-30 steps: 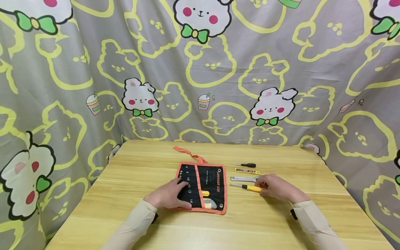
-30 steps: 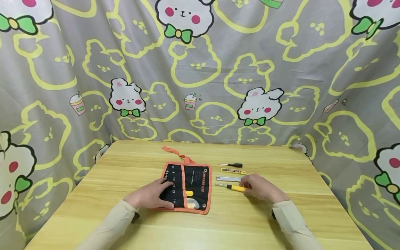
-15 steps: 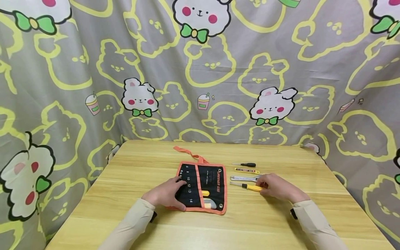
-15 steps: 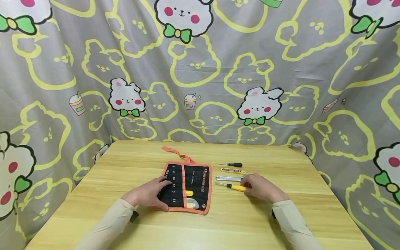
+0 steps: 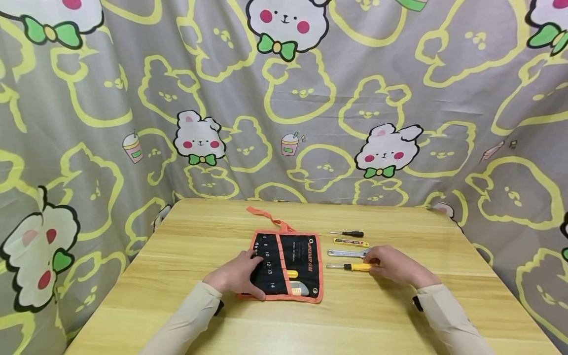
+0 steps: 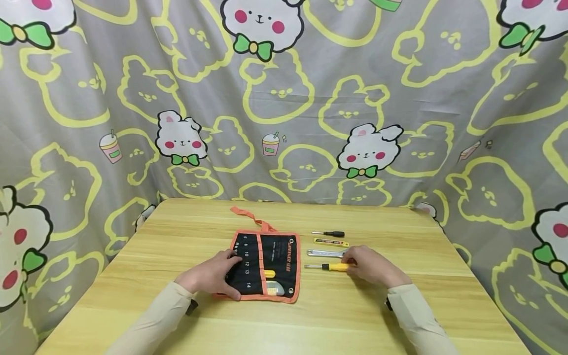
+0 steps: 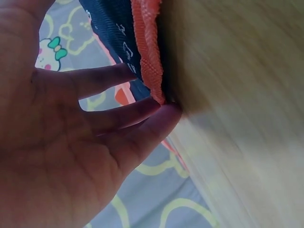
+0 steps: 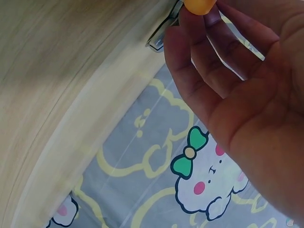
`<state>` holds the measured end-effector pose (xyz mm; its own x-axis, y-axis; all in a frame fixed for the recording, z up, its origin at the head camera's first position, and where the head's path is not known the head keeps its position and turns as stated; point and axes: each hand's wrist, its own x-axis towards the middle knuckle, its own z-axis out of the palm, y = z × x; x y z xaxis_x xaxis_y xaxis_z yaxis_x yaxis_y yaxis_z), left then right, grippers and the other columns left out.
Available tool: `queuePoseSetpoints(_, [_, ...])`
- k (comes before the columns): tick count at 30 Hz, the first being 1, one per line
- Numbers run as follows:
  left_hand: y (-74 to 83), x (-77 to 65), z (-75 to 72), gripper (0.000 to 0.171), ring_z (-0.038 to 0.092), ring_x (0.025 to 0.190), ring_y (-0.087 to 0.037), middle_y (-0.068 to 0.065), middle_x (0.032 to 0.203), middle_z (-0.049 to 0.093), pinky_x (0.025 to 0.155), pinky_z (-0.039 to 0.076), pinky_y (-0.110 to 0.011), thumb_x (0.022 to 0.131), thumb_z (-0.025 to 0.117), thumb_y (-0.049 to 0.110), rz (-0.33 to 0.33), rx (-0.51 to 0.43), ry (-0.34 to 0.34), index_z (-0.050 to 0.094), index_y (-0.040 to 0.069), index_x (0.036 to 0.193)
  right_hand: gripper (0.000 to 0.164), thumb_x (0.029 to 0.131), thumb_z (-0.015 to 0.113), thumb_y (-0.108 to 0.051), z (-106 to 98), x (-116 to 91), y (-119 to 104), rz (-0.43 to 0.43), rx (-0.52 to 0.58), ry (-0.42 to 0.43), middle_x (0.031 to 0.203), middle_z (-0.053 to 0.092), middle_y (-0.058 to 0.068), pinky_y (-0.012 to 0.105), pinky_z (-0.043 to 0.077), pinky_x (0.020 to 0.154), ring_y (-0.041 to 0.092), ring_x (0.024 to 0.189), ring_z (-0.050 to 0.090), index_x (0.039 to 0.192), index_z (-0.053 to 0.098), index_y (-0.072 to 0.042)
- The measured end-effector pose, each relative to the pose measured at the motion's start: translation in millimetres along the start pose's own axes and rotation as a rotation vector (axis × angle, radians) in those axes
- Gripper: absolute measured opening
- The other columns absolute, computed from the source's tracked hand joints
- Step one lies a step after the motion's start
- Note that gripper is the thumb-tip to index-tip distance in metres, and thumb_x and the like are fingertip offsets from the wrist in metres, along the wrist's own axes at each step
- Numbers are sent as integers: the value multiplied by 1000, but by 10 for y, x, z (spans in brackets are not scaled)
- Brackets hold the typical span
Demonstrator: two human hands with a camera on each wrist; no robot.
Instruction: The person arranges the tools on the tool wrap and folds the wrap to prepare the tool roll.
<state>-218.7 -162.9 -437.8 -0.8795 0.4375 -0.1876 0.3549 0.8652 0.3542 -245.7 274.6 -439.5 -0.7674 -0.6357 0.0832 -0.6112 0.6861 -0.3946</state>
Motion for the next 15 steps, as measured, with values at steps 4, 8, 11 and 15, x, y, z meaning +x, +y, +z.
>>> queuePoseSetpoints(4, [-7, 10, 0, 103, 45, 136, -36, -23, 153, 41, 109, 45, -51, 68, 92, 55, 8, 7, 3, 52, -1, 146, 13, 87, 76, -1, -12, 4, 4, -13, -7, 12, 86, 64, -8, 25, 47, 67, 4, 77, 52, 96, 74, -11])
queuePoseSetpoints(8, [-15, 21, 3, 104, 44, 136, -36, -23, 153, 41, 109, 45, -51, 68, 92, 55, 10, 12, 5, 52, -2, 145, 13, 88, 75, -1, -24, 8, 0, -18, -22, 27, 88, 66, -6, 26, 48, 67, 4, 77, 53, 97, 74, -9])
queuePoseSetpoints(11, [-11, 21, 4, 103, 44, 136, -36, -23, 154, 40, 109, 45, -51, 68, 92, 56, 6, 15, 6, 53, -2, 144, 12, 89, 75, -1, -30, 11, -6, -36, -42, 41, 91, 69, -4, 28, 51, 68, 3, 79, 55, 99, 75, -8])
queuePoseSetpoints(15, [2, 9, 14, 104, 44, 136, -36, -23, 153, 41, 109, 45, -50, 67, 92, 56, 8, 21, 12, 53, -2, 144, 12, 89, 77, -3, -27, 16, -10, -52, -66, 53, 91, 69, -5, 27, 51, 67, 3, 79, 56, 99, 75, -8])
